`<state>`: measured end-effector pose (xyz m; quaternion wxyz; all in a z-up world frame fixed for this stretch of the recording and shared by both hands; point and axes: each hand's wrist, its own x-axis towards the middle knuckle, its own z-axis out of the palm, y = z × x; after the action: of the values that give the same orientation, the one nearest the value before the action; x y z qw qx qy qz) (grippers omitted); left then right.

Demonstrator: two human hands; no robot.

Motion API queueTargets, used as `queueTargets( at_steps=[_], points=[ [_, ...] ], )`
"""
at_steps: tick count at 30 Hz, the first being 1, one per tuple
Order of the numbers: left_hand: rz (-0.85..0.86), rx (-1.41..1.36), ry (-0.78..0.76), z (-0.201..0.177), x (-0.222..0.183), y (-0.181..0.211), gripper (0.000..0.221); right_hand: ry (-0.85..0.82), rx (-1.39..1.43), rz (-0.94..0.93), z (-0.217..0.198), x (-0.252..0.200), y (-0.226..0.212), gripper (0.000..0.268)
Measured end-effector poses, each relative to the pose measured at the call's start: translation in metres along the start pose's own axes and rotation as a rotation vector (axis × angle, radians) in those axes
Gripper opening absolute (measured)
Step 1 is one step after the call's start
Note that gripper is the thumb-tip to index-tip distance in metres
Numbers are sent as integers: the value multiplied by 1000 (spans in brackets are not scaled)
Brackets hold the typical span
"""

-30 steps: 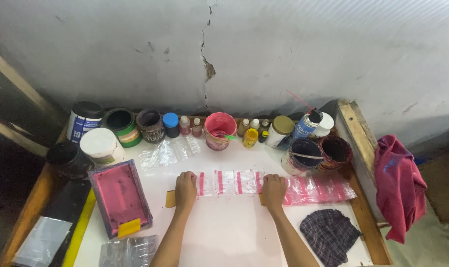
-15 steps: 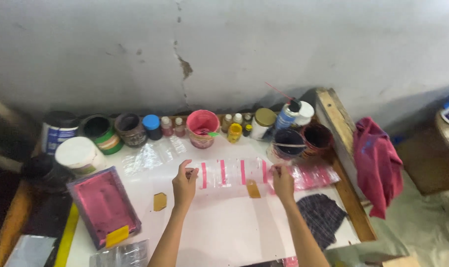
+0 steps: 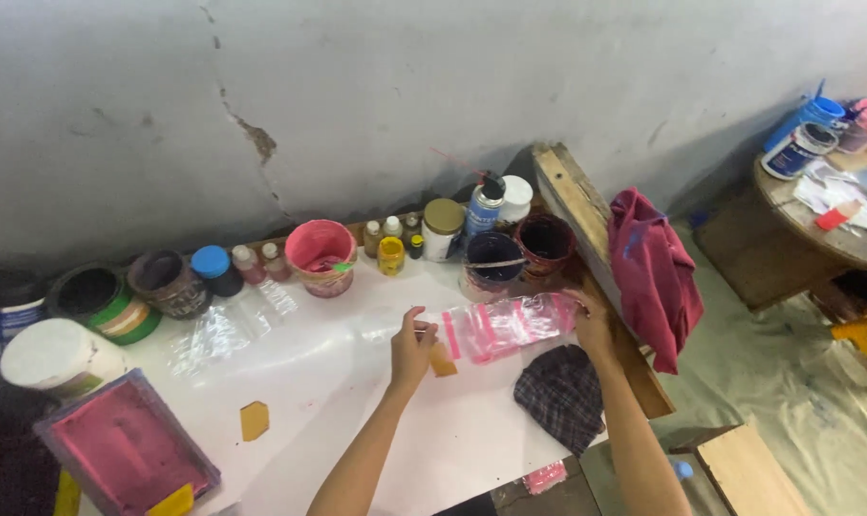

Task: Cleaning a screen printing frame and mixing pink ink in a container on a workbench.

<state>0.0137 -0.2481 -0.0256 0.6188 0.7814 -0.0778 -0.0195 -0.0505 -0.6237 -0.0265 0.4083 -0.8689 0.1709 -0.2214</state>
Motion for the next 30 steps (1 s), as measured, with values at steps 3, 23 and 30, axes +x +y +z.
queueTargets(
  at_steps=[3, 23, 30],
  points=[
    [-90, 27, -88, 17, 0, 12, 42, -53, -98, 15, -51, -21, -96, 44],
    [-244, 110, -108, 67, 22, -33, 39, -109, -634, -371, -9, 44, 23, 38],
    [-208, 109, -108, 19, -18, 129, 44, -44, -565, -418, 3, 47, 65, 39]
  ],
)
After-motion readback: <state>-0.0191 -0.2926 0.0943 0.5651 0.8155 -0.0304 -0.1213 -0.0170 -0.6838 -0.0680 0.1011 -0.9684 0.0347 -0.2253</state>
